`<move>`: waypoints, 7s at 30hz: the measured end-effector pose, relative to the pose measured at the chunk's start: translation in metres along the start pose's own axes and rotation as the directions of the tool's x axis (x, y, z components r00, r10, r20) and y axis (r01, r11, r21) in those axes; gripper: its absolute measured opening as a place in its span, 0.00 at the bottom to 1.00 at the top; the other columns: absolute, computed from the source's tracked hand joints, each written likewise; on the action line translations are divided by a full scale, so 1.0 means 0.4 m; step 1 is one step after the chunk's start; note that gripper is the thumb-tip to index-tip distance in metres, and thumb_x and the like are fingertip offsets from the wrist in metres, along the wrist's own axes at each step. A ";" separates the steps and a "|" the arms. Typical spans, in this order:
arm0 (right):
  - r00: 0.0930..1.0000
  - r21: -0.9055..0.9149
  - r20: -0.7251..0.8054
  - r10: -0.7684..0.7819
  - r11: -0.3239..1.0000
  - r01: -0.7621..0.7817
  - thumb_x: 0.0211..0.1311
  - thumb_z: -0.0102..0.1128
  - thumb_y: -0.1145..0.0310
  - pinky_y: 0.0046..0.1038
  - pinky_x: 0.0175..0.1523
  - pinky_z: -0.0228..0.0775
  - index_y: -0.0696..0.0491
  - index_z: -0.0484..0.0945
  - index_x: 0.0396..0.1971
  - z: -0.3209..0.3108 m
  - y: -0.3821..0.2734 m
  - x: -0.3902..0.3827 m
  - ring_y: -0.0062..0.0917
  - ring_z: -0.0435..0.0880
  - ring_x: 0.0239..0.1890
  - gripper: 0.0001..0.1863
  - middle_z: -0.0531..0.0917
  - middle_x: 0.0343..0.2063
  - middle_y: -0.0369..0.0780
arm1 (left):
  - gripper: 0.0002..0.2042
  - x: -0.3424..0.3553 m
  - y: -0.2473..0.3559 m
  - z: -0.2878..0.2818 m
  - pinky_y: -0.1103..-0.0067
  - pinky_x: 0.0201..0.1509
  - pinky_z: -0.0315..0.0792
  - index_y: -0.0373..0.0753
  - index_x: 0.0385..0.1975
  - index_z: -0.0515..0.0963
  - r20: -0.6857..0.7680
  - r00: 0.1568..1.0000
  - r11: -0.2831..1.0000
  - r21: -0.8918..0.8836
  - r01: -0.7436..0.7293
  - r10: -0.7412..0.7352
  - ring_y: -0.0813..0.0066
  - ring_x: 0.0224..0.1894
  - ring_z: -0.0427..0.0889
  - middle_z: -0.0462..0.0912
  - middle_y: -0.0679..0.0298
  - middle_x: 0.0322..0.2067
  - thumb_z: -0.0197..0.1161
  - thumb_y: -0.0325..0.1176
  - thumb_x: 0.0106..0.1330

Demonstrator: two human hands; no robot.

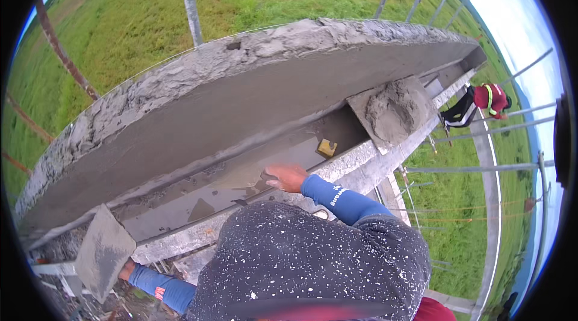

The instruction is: The person scoops wet cement with a trowel and applies it to a curved wall surface, then smooths it with a wooden float. The person repeats this cycle, progressively covering more of the wall area.

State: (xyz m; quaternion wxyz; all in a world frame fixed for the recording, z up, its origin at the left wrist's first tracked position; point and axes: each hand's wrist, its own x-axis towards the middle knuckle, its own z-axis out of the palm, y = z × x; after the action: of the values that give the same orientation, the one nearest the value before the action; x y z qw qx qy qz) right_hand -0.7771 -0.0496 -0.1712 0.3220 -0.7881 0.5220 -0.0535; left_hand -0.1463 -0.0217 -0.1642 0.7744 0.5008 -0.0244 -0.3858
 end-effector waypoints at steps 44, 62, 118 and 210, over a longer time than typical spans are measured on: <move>0.999 -0.044 0.026 -0.019 0.999 0.020 0.65 0.71 0.62 0.45 0.42 0.74 0.56 0.76 0.38 -0.004 -0.068 0.056 0.53 0.83 0.37 0.15 0.84 0.34 0.53 | 0.19 -0.014 -0.648 0.193 0.55 0.56 0.83 0.44 0.60 0.70 -0.030 0.936 0.908 -0.255 0.333 -0.351 0.57 0.54 0.84 0.81 0.56 0.52 0.54 0.18 0.72; 0.998 0.044 -0.021 0.055 0.998 -0.054 0.66 0.70 0.60 0.46 0.44 0.74 0.57 0.78 0.43 0.006 0.019 0.009 0.55 0.83 0.38 0.17 0.85 0.35 0.54 | 0.18 -0.137 -0.703 0.109 0.48 0.70 0.74 0.41 0.67 0.65 0.009 0.863 0.836 -0.244 0.491 -0.505 0.53 0.65 0.78 0.76 0.53 0.63 0.49 0.25 0.80; 0.934 0.078 -0.109 -0.339 0.934 0.348 0.67 0.69 0.66 0.40 0.44 0.76 0.58 0.78 0.48 -0.013 -0.357 -0.066 0.48 0.86 0.38 0.16 0.86 0.37 0.51 | 0.24 -0.340 -0.183 -0.078 0.60 0.75 0.67 0.39 0.69 0.70 0.139 0.977 0.911 -0.359 0.202 -0.162 0.57 0.69 0.72 0.74 0.56 0.69 0.53 0.47 0.80; 0.467 0.945 0.264 0.844 -0.323 0.050 0.78 0.48 0.53 0.24 0.19 0.54 0.48 0.73 0.40 -0.397 1.204 -0.535 0.17 0.65 0.15 0.14 0.72 0.18 0.29 | 0.29 -0.735 -0.154 0.139 0.53 0.83 0.53 0.36 0.74 0.64 -0.216 0.976 0.992 0.114 0.060 -0.034 0.52 0.76 0.63 0.66 0.52 0.75 0.50 0.49 0.81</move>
State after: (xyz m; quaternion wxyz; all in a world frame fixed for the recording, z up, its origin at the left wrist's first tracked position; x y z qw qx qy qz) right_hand -1.3197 -0.0573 -0.2638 0.5678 0.0721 0.6399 -0.5128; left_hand -0.4114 0.1068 -0.0832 0.7316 0.5855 0.0477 -0.3460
